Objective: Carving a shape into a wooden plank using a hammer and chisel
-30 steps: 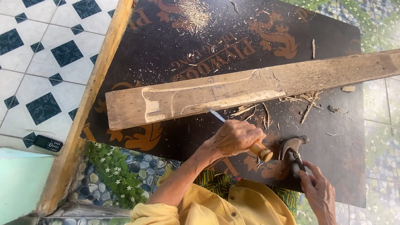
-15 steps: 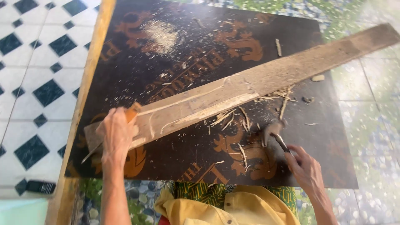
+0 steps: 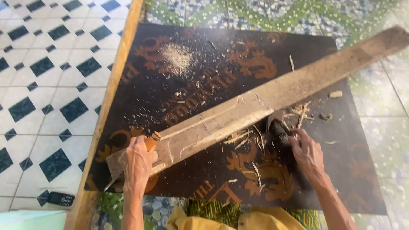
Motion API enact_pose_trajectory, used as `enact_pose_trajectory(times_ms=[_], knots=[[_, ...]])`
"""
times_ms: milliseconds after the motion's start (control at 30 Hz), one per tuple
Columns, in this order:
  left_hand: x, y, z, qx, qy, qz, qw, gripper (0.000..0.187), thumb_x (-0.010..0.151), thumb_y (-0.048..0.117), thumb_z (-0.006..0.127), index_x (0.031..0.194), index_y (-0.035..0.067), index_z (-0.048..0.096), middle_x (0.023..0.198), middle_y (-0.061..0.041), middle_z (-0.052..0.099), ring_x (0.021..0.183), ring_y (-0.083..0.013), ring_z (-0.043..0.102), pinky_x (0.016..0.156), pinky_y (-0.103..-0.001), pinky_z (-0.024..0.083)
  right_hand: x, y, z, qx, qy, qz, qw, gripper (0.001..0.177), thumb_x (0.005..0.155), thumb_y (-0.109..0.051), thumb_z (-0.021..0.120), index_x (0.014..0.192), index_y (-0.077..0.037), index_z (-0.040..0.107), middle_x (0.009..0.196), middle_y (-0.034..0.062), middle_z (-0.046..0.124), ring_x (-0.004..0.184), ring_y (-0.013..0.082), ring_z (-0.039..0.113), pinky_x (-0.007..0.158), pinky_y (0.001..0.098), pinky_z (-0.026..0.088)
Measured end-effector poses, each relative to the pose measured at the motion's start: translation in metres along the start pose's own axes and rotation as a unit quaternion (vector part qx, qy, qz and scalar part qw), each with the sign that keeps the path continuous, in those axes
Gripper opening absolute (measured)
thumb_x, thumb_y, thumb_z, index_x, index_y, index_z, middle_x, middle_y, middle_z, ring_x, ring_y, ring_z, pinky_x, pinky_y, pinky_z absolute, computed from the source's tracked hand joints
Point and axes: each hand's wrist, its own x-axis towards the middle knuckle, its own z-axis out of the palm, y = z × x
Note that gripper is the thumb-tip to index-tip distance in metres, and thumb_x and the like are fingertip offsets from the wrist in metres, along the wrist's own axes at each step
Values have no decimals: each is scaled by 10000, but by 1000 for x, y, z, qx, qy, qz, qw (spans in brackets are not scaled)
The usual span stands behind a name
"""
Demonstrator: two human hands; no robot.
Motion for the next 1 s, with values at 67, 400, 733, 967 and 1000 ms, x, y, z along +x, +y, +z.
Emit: enact_pose_trajectory(times_ms=[67,400,733,967,1000], knots=[[-7,11,-12,-5,-12,1,1000,444,864,273,836,1168,-5,671,1008,-175,724,711,-280,741,591,-375,618,8,1,1,9,11,-11,1000,377,1004,-343,558,1342,-204,648,1173,251,728,1009,508,697,813,577,516],[-53,36,-14,-10,-78,-36,996,400,873,210,808,1198,24,666,1002,-153,755,799,-258,757,704,-369,633,46,11,11,25,8,-73,997,290,1062,-366,549,1297,-203,603,826,115,741,548,270,621,554,422,513],[-97,215,20,-314,147,476,808,333,1128,314,539,901,90,633,626,5,577,431,-121,534,362,-271,474,41,6,12,-29,1,-94,995,325,1094,-379,483,1324,-171,582,892,169,753,717,363,694,703,490,506],[-94,250,54,-352,133,459,805,166,989,184,696,886,143,572,708,-43,628,584,-186,656,595,-333,580,53,28,19,-14,-1,-138,990,329,1152,-340,556,1387,-114,599,669,164,707,675,392,694,799,532,515],[-89,250,50,-353,133,457,806,166,989,184,696,886,143,572,708,-43,628,584,-186,656,595,-333,580,51,24,20,-15,-2,-138,990,329,1152,-340,556,1387,-114,599,669,164,707,675,392,694,799,532,515]])
